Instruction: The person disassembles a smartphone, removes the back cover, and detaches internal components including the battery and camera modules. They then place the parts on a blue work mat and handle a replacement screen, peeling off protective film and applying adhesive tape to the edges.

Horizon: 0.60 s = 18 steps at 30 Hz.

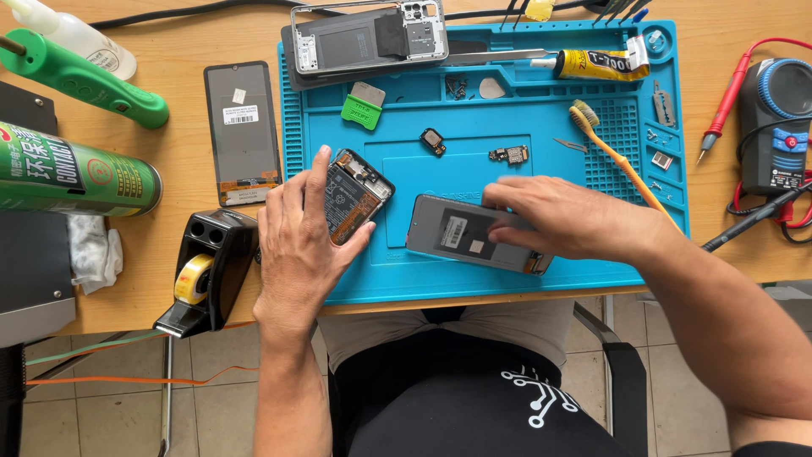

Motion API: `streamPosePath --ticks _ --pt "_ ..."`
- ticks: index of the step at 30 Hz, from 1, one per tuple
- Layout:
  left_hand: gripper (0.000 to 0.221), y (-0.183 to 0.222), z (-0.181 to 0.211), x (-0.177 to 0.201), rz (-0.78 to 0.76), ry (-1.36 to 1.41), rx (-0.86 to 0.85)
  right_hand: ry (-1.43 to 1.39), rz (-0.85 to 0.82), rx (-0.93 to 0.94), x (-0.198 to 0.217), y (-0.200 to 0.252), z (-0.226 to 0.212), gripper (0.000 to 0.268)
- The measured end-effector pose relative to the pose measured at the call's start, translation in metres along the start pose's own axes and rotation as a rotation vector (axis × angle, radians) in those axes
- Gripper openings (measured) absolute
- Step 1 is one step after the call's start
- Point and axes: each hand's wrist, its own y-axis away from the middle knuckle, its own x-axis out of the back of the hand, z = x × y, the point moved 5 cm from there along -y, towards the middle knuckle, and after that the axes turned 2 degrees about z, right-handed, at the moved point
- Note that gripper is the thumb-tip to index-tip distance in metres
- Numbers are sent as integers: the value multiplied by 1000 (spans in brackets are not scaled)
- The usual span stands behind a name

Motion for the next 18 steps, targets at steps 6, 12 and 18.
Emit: streamPosePath --ticks 6,12,18 --pt "98 2 2 -1 14 0 -23 323 467 384 24 57 -50 7" --pt "89 4 3 -4 -28 0 -13 666 1035 769 13 89 -58 15" --pt "85 7 5 -5 -52 -10 0 532 1178 817 -23 97 -29 12"
